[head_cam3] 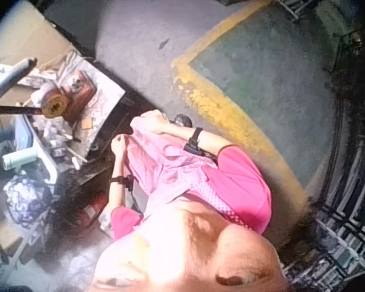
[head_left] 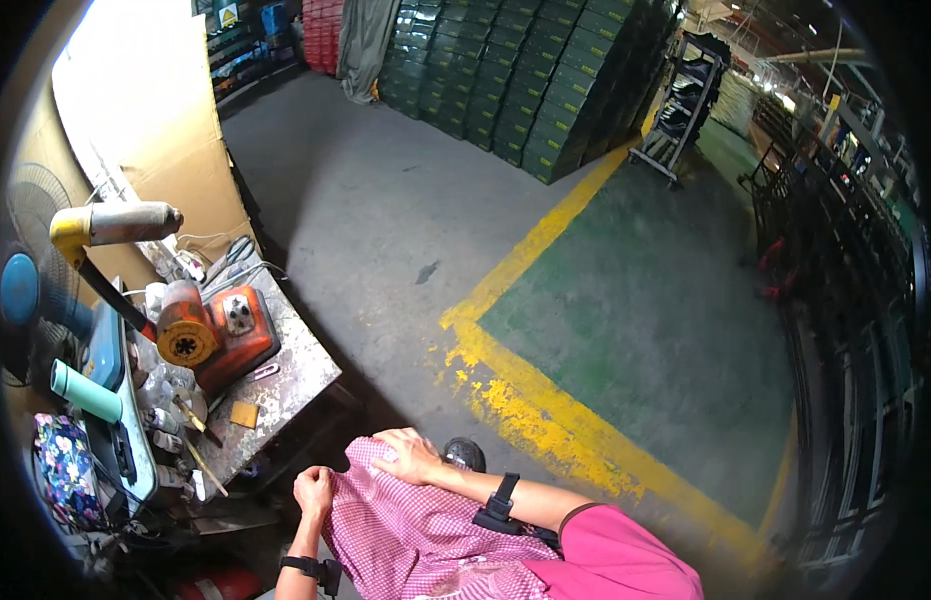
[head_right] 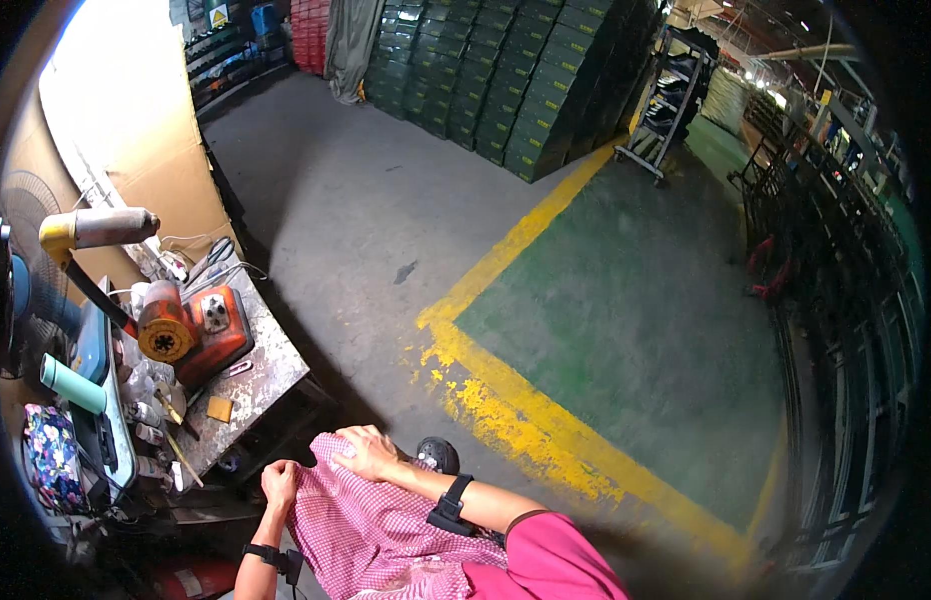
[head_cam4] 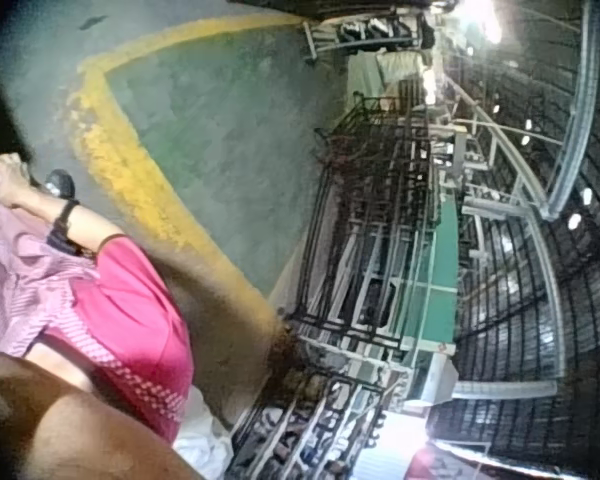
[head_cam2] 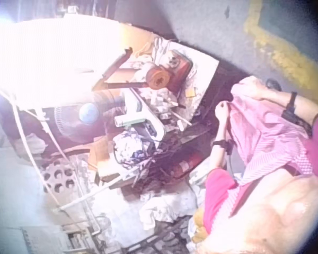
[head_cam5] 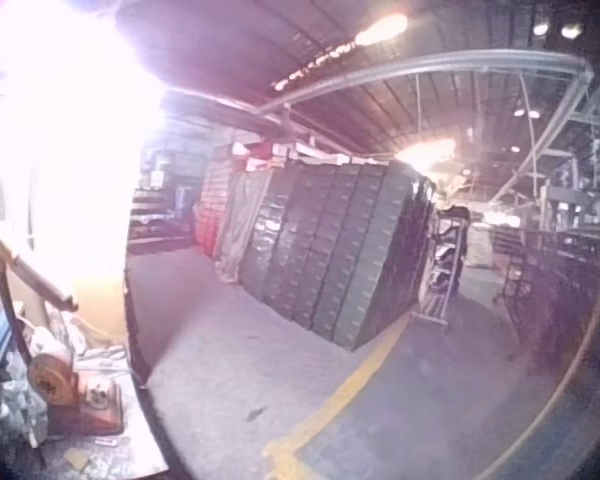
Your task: The person puts on a pink checkered apron, fastens the waist strap, and smooths the fabric over their lap. They then repeatedly fold and adjust the edges of the apron while seated.
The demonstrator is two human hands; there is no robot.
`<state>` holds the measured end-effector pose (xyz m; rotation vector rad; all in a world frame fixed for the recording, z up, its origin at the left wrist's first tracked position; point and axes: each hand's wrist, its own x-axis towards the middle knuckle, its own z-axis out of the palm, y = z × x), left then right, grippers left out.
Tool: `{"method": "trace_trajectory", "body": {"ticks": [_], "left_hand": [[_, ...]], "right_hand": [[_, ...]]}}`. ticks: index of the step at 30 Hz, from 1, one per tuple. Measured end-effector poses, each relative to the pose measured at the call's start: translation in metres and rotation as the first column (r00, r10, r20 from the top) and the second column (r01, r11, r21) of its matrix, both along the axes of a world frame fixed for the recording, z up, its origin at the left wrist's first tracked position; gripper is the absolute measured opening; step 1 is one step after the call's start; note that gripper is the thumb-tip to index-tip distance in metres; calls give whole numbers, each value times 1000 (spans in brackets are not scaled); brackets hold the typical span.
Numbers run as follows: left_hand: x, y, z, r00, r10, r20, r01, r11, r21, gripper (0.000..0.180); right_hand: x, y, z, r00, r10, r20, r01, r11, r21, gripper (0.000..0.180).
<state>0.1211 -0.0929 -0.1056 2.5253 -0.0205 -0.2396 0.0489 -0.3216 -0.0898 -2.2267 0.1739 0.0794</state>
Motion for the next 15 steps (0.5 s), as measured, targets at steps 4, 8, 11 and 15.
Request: {"method": "trace_trajectory", "body": {"ticks": [4, 8, 11, 15], "left_hand": [[-2, 7, -3, 1000, 8, -22, -8, 1000, 0, 27], [-4, 6, 1, 999, 37, -32, -39, 998, -49, 29], [-4, 11, 5, 999, 22, -29, -24, 997, -75, 30], [3, 8, 17, 988, -156, -10, 155, 965, 212, 33]], "right_hand": [[-1, 26, 8, 996, 79, -46, -80, 997, -16, 62], [-2, 39, 0, 993, 113, -44, -115, 993, -33, 63], [-4, 46, 3, 988, 153, -15, -154, 988, -29, 63], [-5, 49, -4, 989, 145, 8, -144, 989, -45, 57]]}}
